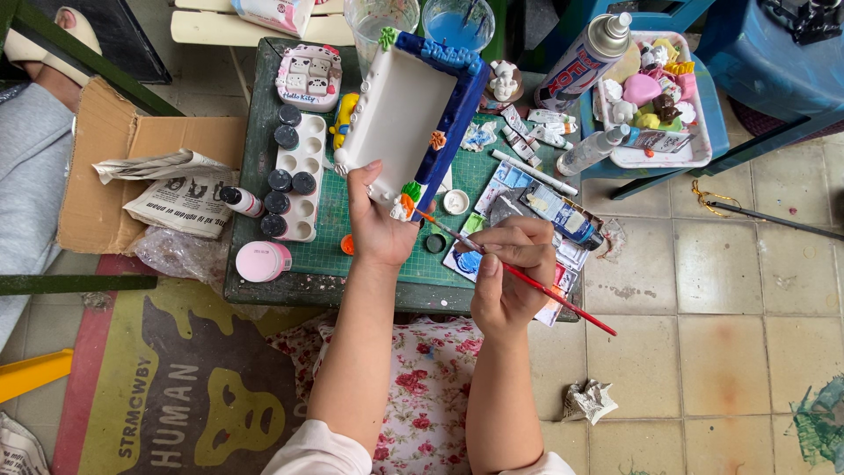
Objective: The person holds a white ceramic picture frame decorated with raised blue and green ornaments and paints its edges and decorative details with a small paintbrush, dipping the brush into paint containers on the table and rotating the frame to reach different sides.
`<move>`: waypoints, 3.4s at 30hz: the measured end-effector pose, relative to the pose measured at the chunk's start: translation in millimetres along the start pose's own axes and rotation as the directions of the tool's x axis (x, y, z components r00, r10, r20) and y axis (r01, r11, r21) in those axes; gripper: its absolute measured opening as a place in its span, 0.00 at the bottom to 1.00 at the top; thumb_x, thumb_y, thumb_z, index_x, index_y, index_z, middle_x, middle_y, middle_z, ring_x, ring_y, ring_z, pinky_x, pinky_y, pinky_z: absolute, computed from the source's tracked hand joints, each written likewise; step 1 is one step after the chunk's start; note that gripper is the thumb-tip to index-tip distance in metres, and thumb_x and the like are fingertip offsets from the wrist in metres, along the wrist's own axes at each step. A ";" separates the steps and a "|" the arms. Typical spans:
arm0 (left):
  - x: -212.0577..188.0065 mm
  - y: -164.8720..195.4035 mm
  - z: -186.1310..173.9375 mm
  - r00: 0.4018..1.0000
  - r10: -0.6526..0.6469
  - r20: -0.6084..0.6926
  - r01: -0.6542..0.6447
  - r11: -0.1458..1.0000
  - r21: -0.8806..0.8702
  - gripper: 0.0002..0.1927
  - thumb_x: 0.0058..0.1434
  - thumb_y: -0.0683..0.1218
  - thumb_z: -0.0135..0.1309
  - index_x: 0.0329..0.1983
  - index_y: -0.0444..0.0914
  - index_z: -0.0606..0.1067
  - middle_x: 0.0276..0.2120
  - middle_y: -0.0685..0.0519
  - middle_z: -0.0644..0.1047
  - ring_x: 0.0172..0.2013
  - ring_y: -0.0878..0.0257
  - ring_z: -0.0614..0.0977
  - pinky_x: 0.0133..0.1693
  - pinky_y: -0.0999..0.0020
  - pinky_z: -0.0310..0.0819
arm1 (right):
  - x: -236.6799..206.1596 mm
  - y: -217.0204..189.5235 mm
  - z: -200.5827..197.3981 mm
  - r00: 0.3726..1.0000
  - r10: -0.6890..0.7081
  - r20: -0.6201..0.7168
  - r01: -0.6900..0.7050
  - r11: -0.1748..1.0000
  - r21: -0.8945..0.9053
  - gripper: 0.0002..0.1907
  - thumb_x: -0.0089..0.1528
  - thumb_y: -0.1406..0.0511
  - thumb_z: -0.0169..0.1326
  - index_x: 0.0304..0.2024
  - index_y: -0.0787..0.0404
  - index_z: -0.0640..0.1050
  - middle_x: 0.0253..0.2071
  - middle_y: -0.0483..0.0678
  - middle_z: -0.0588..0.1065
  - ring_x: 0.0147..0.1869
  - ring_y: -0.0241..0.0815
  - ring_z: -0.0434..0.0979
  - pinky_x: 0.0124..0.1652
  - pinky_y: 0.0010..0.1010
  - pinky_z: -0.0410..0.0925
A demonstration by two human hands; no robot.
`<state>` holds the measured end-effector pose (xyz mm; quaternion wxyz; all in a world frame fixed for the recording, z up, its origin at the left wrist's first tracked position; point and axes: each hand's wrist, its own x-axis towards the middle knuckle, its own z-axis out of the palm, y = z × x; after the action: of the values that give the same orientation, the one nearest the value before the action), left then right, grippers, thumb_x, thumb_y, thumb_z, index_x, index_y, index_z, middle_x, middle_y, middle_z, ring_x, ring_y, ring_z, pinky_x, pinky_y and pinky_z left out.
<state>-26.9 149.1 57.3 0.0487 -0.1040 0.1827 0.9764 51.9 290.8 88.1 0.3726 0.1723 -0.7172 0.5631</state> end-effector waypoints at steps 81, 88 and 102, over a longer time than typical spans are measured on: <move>-1.0 -0.7 0.1 0.998 -0.038 -0.054 0.039 0.999 0.009 0.26 0.61 0.56 0.54 0.59 0.39 0.71 0.45 0.51 0.79 0.38 0.59 0.84 0.33 0.61 0.81 | -1.3 -5.0 3.8 0.997 0.048 0.064 -0.053 0.994 0.094 0.08 0.71 0.70 0.46 0.41 0.61 0.60 0.36 0.54 0.79 0.50 0.42 0.65 0.43 0.26 0.71; 0.8 -1.5 -1.5 0.999 -0.035 -0.031 0.035 0.999 -0.028 0.26 0.62 0.55 0.53 0.59 0.39 0.71 0.45 0.50 0.80 0.38 0.58 0.85 0.33 0.61 0.82 | -4.6 -3.1 2.3 0.997 0.049 0.062 -0.054 0.996 0.067 0.08 0.72 0.70 0.46 0.41 0.61 0.60 0.36 0.54 0.79 0.49 0.41 0.65 0.44 0.26 0.70; 0.8 -7.3 -2.0 0.998 0.032 -0.050 -0.034 0.999 -0.032 0.26 0.65 0.55 0.52 0.60 0.36 0.69 0.48 0.49 0.80 0.40 0.59 0.86 0.38 0.62 0.86 | -2.4 1.0 5.4 0.999 0.012 -0.036 -0.013 1.000 -0.011 0.09 0.72 0.68 0.49 0.42 0.61 0.62 0.38 0.53 0.78 0.52 0.42 0.64 0.49 0.28 0.64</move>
<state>-26.3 155.2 52.8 0.0263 -0.1259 0.1696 0.9771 51.0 285.6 85.2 0.3828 0.1555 -0.7145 0.5646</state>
